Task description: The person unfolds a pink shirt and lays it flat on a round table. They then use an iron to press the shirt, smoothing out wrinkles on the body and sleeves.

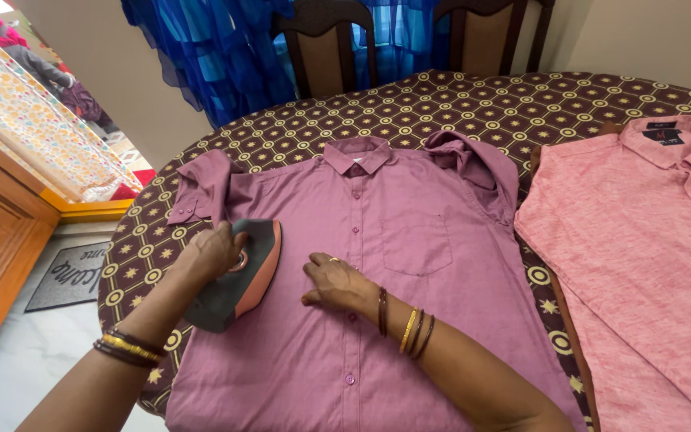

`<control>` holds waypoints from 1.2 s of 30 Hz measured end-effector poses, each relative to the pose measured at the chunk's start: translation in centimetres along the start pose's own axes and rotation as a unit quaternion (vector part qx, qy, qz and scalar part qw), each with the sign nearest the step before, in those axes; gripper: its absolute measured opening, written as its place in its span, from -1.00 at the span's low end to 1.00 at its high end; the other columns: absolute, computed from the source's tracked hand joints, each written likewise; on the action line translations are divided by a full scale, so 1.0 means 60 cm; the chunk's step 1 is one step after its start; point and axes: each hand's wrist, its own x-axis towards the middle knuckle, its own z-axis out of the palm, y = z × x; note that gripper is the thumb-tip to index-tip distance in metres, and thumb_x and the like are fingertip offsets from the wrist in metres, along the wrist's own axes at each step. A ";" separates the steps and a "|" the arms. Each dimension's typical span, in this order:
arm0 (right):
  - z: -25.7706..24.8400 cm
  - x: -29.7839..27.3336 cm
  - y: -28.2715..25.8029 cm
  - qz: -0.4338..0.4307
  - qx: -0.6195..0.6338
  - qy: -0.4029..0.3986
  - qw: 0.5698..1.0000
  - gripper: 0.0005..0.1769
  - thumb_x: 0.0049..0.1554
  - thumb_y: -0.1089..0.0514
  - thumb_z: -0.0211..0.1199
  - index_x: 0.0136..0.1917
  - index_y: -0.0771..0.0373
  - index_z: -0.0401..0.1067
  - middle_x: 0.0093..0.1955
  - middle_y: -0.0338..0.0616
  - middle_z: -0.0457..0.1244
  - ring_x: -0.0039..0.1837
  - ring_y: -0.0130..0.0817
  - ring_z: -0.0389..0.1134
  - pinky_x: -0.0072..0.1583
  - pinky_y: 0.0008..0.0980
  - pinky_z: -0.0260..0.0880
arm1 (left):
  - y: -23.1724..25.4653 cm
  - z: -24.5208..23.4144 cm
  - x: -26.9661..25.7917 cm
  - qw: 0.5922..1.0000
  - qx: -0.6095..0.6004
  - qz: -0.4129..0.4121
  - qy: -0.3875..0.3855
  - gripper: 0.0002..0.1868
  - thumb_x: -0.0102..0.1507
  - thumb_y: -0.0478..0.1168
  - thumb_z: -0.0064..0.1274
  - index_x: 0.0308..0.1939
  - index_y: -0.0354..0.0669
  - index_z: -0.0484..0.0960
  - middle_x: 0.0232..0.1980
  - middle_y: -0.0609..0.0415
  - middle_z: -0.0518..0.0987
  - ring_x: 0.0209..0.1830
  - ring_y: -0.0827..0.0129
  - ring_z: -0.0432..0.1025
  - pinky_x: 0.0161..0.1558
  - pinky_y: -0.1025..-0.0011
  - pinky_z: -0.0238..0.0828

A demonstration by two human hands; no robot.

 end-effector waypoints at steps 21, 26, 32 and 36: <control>-0.009 -0.001 -0.009 -0.001 0.059 0.018 0.998 -0.43 -0.05 -0.02 0.46 0.10 0.35 0.38 0.14 0.17 0.17 0.21 0.16 0.27 0.20 -0.01 0.34 | -0.044 0.112 0.281 0.971 0.166 0.159 -0.059 -0.47 0.51 0.12 -0.31 0.25 -0.24 0.48 0.11 -0.35 0.51 0.00 -0.17 0.43 -0.02 -0.07 0.40; -0.004 0.003 -0.004 0.019 0.052 -0.006 0.998 -0.37 -0.06 -0.02 0.47 0.20 0.31 0.40 0.17 0.19 0.21 0.30 0.14 0.26 0.26 -0.04 0.33 | -0.115 0.051 0.353 0.962 0.049 0.177 -0.202 -0.04 -0.03 -0.01 0.26 0.45 0.02 0.28 0.37 0.01 0.55 0.28 0.02 0.50 0.33 0.17 0.44; -0.006 0.009 -0.008 0.019 0.081 0.025 0.996 -0.29 -0.11 0.01 0.52 0.25 0.30 0.41 0.29 0.25 0.15 0.30 0.20 0.22 0.26 -0.02 0.31 | -0.183 0.078 0.342 0.988 -0.055 0.123 -0.080 -0.22 0.19 0.06 0.23 0.46 0.13 0.31 0.58 -0.16 0.16 0.44 -0.11 0.26 0.39 0.13 0.24; -0.011 0.005 -0.012 0.034 0.090 0.017 0.995 -0.29 -0.10 0.01 0.49 0.28 0.28 0.41 0.26 0.20 0.18 0.31 0.16 0.24 0.29 -0.03 0.29 | -0.189 0.126 0.383 0.969 -0.120 0.203 -0.067 -0.22 0.22 -0.02 0.03 0.53 0.08 0.19 0.56 -0.12 0.26 0.36 -0.07 0.37 0.34 0.16 0.32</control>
